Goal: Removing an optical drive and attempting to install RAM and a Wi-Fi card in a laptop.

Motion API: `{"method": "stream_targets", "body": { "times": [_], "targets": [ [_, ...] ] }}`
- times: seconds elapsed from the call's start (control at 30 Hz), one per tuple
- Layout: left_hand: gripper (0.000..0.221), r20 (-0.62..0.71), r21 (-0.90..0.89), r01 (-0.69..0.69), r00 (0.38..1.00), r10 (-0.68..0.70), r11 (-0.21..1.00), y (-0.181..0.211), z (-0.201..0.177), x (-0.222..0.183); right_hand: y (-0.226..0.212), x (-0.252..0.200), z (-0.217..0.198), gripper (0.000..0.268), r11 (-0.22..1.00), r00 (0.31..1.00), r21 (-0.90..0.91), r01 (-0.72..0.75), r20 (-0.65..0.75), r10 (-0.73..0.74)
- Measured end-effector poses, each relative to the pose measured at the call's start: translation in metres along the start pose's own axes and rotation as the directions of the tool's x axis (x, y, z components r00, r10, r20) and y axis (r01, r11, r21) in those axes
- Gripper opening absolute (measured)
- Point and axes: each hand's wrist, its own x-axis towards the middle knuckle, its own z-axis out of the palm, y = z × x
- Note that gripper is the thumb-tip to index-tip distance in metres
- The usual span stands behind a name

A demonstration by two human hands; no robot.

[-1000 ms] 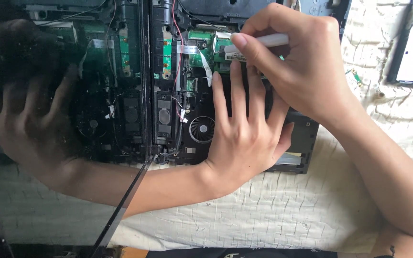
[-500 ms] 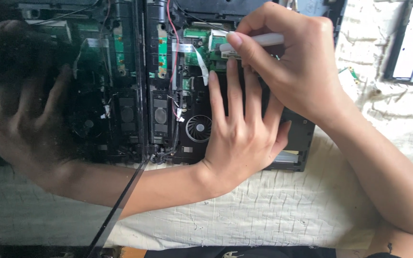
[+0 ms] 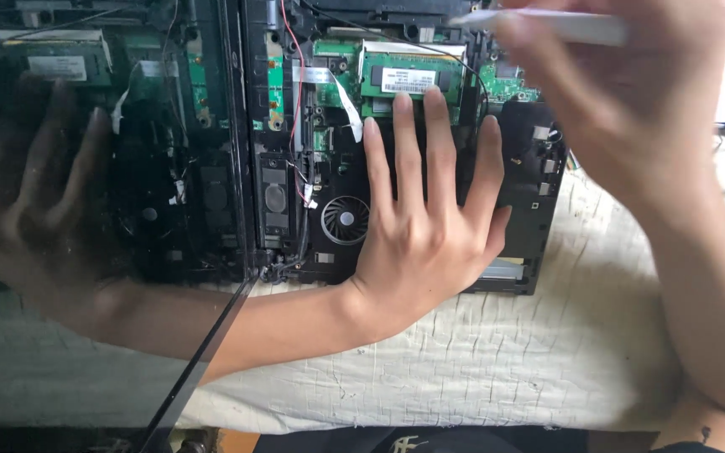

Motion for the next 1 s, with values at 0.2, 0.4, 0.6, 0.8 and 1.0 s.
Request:
{"method": "stream_targets", "body": {
  "times": [0.2, 0.4, 0.6, 0.8, 1.0],
  "targets": [
    [0.064, -0.03, -0.054, 0.011, 0.999, -0.013, 0.998, 0.0, -0.005, 0.0, -0.004, -0.009, -0.01, 0.012, 0.948, 0.997, -0.316, -0.023, 0.059, 0.043],
    [0.076, 0.055, -0.023, 0.075, 0.996, -0.074, 0.997, 0.0, -0.012, 0.003, 0.003, -0.005, 0.006, 0.034, 0.931, 0.997, -0.365, 0.005, 0.076, 0.025],
    [0.083, 0.119, 0.011, 0.087, 0.989, -0.088, 0.996, -0.001, -0.014, 0.004, 0.008, -0.006, 0.016, 0.036, 0.947, 1.0, -0.321, -0.029, -0.017, 0.025],
    [0.081, 0.118, 0.004, 0.075, 0.99, -0.075, 0.997, -0.002, -0.013, 0.003, 0.007, -0.006, 0.019, 0.034, 0.951, 0.998, -0.306, -0.051, -0.046, 0.039],
    [0.079, 0.104, 0.004, 0.061, 0.993, -0.061, 0.998, -0.003, -0.013, 0.004, 0.01, -0.008, 0.02, 0.036, 0.948, 0.999, -0.319, -0.016, -0.04, 0.003]
  ]
}}
